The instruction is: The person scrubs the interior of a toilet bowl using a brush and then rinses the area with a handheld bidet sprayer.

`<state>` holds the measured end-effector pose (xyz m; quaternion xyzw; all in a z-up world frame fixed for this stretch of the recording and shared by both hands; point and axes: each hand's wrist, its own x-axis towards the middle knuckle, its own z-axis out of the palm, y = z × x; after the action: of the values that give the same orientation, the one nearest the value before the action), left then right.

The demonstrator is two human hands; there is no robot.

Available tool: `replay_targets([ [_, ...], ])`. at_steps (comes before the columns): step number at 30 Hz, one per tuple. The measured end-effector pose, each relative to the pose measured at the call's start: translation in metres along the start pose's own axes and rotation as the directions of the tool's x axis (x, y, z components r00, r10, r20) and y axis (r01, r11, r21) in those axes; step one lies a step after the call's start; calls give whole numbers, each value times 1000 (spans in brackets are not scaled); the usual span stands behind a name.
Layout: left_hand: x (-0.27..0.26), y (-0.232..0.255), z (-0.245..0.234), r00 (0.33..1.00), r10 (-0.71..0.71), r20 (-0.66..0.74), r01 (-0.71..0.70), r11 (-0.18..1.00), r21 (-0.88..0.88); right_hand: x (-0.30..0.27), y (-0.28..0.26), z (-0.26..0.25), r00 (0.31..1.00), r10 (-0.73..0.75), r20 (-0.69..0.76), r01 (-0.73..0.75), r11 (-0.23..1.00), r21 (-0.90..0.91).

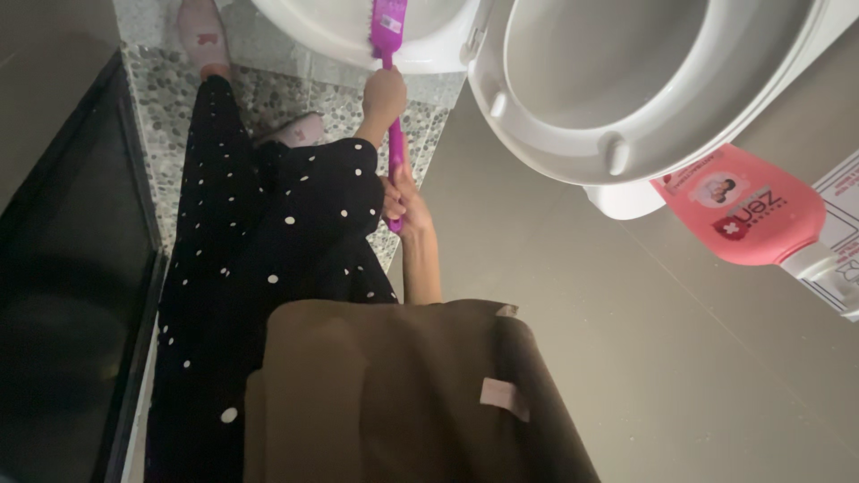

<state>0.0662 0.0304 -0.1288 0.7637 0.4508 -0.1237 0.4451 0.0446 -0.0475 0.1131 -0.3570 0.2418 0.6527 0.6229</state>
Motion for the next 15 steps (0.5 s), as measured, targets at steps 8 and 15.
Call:
replay_targets([
  [8,-21,23,-10,888,-450,97,452,810,-374,-18,-1,-3,999,28,-38,-30,998,-51],
  [15,27,-8,-16,920,-376,-115,329,896,-298,30,-11,-6,999,-31,7,32,940,-339],
])
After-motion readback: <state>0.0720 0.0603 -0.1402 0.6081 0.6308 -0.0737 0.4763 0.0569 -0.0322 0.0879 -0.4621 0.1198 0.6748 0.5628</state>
